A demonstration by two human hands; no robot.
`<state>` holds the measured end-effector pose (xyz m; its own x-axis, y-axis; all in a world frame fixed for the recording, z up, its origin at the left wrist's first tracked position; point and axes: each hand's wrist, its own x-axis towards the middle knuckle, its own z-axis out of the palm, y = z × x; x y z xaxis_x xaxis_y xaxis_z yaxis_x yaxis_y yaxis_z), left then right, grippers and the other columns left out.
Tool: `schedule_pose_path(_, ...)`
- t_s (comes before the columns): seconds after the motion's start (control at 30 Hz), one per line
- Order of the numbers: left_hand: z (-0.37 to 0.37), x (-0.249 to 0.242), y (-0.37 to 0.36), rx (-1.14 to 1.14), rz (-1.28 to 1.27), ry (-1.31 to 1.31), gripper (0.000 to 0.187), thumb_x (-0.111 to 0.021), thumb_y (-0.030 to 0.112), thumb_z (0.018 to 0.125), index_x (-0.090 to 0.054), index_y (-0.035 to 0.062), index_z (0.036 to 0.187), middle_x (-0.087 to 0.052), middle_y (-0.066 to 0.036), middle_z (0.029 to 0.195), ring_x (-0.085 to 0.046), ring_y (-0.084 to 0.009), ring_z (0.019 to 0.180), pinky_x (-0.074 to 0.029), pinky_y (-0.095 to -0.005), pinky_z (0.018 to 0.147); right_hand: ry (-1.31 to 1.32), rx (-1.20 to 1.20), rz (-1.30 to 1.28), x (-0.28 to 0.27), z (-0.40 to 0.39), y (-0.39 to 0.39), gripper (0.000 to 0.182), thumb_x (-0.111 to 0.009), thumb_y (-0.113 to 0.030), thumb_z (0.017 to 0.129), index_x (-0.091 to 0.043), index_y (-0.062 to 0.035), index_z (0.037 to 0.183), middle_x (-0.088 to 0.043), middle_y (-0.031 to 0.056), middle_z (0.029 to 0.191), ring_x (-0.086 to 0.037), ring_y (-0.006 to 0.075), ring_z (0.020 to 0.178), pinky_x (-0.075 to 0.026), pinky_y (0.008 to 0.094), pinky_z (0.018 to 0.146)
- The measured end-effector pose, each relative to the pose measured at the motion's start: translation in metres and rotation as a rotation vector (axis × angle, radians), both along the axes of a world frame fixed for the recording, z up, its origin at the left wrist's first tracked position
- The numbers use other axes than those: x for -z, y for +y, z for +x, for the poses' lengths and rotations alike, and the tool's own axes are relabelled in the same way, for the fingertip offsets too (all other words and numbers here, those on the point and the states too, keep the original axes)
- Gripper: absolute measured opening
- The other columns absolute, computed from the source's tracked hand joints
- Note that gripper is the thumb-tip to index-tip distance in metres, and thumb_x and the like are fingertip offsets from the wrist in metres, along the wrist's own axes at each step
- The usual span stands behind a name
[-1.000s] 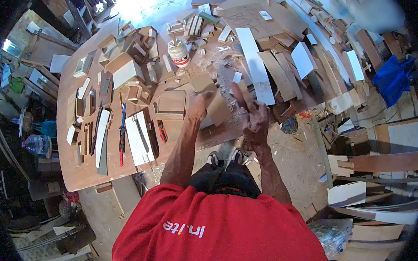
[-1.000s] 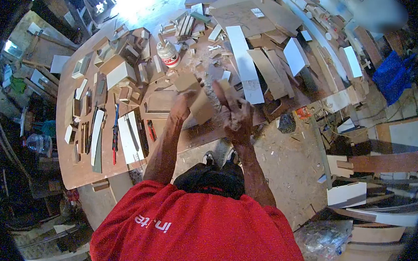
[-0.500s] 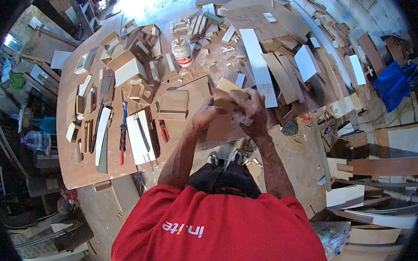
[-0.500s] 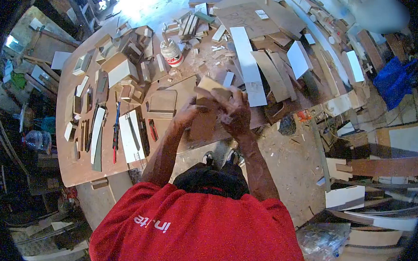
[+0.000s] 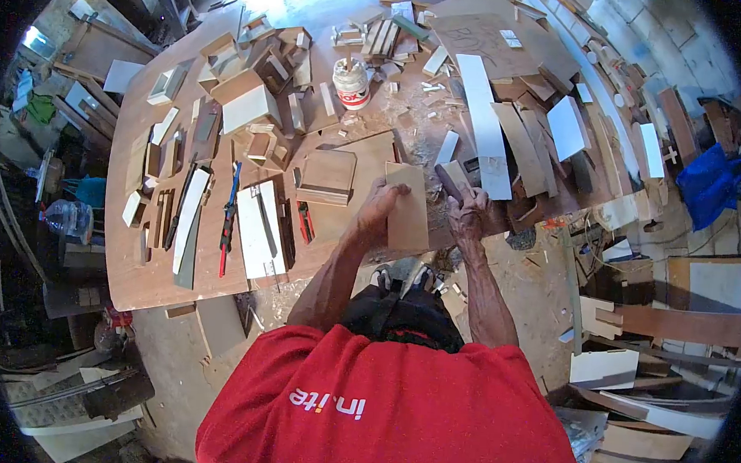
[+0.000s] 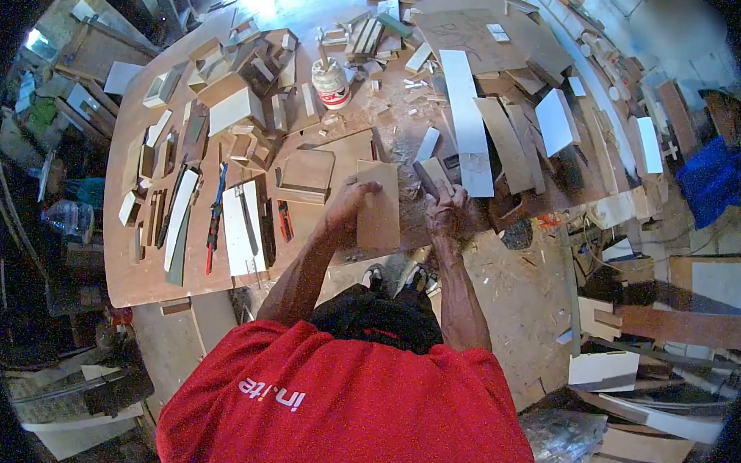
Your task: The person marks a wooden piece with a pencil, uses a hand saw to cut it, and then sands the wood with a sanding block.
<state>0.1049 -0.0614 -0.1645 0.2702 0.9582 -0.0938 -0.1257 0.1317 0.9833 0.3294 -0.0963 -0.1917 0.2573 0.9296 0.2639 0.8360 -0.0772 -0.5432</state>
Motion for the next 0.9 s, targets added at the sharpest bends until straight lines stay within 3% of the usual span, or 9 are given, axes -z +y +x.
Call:
schedule_pose_path(0.07,-0.004,0.01,0.011,0.124,0.579,0.238,0.043,-0.067,0.019,0.082,-0.051,0.0012,0.117,-0.062,-0.012,0.096,-0.064,-0.0238,0.08,-0.054,-0.0368,0.071,0.023,0.005,0.009,-0.008,-0.004,-0.002,0.04,-0.065,-0.022,0.083,-0.062,-0.0049,0.119,-0.049,0.019,0.114,-0.048,0.0363,0.104,-0.041,0.045,0.09)
schedule_pose_path(0.13,0.005,-0.036,0.014,0.037,-0.353,-0.09,0.044,-0.068,0.018,0.082,-0.052,0.0003,0.118,-0.063,-0.012,0.099,-0.064,-0.0244,0.083,-0.054,-0.0364,0.074,0.046,0.014,0.017,-0.026,-0.012,-0.005,0.039,-0.064,-0.021,0.084,-0.062,-0.0036,0.118,-0.048,0.0195,0.115,-0.047,0.0368,0.106,-0.04,0.0457,0.091)
schedule_pose_path(0.23,0.005,-0.037,0.017,-0.036,-0.388,-0.124,0.028,-0.065,0.009,0.083,-0.059,0.0009,0.109,-0.066,-0.008,0.091,-0.065,-0.0214,0.078,-0.053,-0.0339,0.071,-0.014,0.141,0.053,-0.041,-0.031,-0.007,0.033,-0.064,-0.021,0.087,-0.063,-0.0021,0.113,-0.056,0.0166,0.108,-0.055,0.0284,0.1,-0.046,0.042,0.086)
schedule_pose_path(0.3,0.008,-0.031,0.018,0.002,-0.321,-0.203,0.026,-0.064,0.009,0.084,-0.059,0.0009,0.109,-0.066,-0.008,0.09,-0.065,-0.0199,0.078,-0.053,-0.0322,0.07,0.799,-0.108,-0.219,-0.033,-0.04,-0.007,0.028,-0.062,-0.019,0.09,-0.063,0.0009,0.109,-0.065,0.0103,0.094,-0.061,0.0172,0.083,-0.05,0.0347,0.073)
schedule_pose_path(0.4,0.005,-0.001,0.028,0.03,-0.177,-0.213,0.024,-0.062,0.012,0.088,-0.06,0.0008,0.108,-0.065,-0.007,0.089,-0.063,-0.0175,0.077,-0.052,-0.0294,0.068,0.813,-0.229,-0.259,-0.049,-0.06,-0.014,0.028,-0.061,-0.022,0.091,-0.063,0.0041,0.102,-0.067,0.0167,0.091,-0.065,0.0242,0.085,-0.052,0.0365,0.075)
schedule_pose_path(0.47,-0.002,0.004,0.046,0.019,-0.104,-0.147,0.024,-0.06,0.016,0.09,-0.06,0.0006,0.109,-0.065,-0.007,0.089,-0.063,-0.0166,0.076,-0.051,-0.0283,0.067,0.897,-0.223,-0.341,-0.045,-0.058,-0.017,0.028,-0.061,-0.019,0.091,-0.062,0.0059,0.102,-0.068,0.0148,0.094,-0.065,0.0202,0.084,-0.052,0.0335,0.073)
schedule_pose_path(0.53,-0.011,-0.008,0.07,-0.39,-0.288,0.09,0.034,-0.054,0.028,0.094,-0.057,-0.0005,0.113,-0.065,-0.009,0.093,-0.061,-0.0171,0.073,-0.051,-0.0311,0.062,0.819,-0.247,-0.273,-0.038,-0.056,-0.021,0.026,-0.062,-0.017,0.09,-0.062,0.006,0.102,-0.068,0.0128,0.095,-0.063,0.0178,0.084,-0.051,0.0331,0.073)
schedule_pose_path(0.63,-0.016,-0.042,0.071,-0.472,-0.294,-0.076,0.037,-0.053,0.032,0.096,-0.061,-0.0008,0.11,-0.066,-0.008,0.089,-0.061,-0.0166,0.072,-0.05,-0.0306,0.062,0.951,-0.112,-0.243,-0.067,-0.059,-0.025,0.024,-0.062,-0.014,0.09,-0.063,0.0059,0.102,-0.068,0.012,0.097,-0.063,0.0166,0.085,-0.051,0.0328,0.074)
schedule_pose_path(0.9,0.006,-0.035,0.011,0.063,-0.141,0.053,0.028,-0.059,0.024,0.095,-0.064,-0.0018,0.106,-0.064,-0.002,0.088,-0.058,-0.0111,0.074,-0.048,-0.0278,0.064,1.154,-0.186,-0.145,-0.049,-0.069,-0.026,0.028,-0.062,-0.013,0.09,-0.062,0.0041,0.112,-0.068,0.0115,0.102,-0.063,0.0173,0.092,-0.05,0.0317,0.082)
